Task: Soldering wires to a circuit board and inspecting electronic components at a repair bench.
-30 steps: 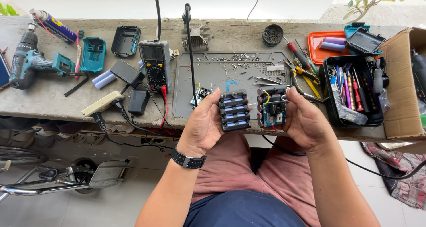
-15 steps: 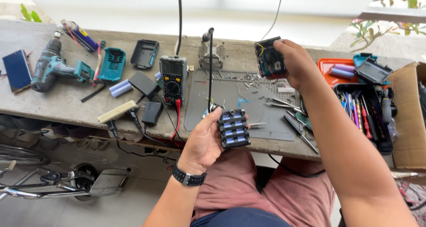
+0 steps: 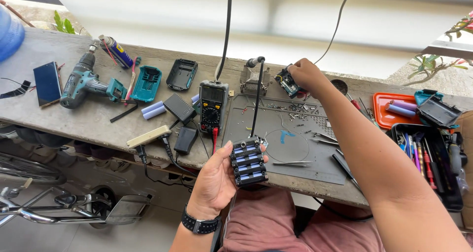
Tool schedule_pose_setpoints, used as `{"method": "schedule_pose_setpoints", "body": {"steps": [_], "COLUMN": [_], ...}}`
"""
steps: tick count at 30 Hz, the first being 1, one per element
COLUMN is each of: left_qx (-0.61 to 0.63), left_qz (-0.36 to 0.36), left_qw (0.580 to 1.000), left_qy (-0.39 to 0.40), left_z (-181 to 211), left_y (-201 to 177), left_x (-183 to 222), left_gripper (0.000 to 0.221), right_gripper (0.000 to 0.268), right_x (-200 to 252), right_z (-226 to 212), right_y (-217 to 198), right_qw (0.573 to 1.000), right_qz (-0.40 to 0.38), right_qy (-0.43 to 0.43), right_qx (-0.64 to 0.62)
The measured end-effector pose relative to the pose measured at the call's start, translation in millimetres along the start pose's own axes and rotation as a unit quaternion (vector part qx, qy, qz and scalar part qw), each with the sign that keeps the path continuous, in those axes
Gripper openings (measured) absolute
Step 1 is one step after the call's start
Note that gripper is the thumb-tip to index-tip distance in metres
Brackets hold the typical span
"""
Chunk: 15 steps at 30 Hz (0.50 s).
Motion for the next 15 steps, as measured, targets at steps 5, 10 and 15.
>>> {"method": "schedule_pose_setpoints", "body": {"steps": [5,10,15], "left_qx": [0.018,0.009,0.005], "left_qz": [-0.007,-0.002,0.007], "left_qw": [1.0,1.0,1.0], "left_qy": [-0.005,-0.001,0.003], "left_z": [-0.7,-1.9,-1.4], "left_y": [-8.1,-6.1,-5.1], "left_x": [-4.2,-4.9,-3.2], "left_gripper": [0.072,0.07,0.07], "right_gripper": [0.035,0.035,0.042], "right_x": [-11.9,-16.7,-2.8], "right_z": [8.9,15.1,6.0], "right_y": [-1.6,-2.2,0.9], "right_qw": [1.0,0.998,0.999], "right_qz": [0.009,0.019,0.026], "right_qy": [0.014,0.005,0.006], "right_qx": [-0.021,-0.054,-0.026]}}
Point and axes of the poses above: each hand's wrist, its own x-axis away from the middle knuckle, its own y-axis out of the palm, z = x × y, the point moved 1 cm from there along -x, towards the middle knuckle, and after that the axes turned 8 degrees about -z, right-handed, at the moved point
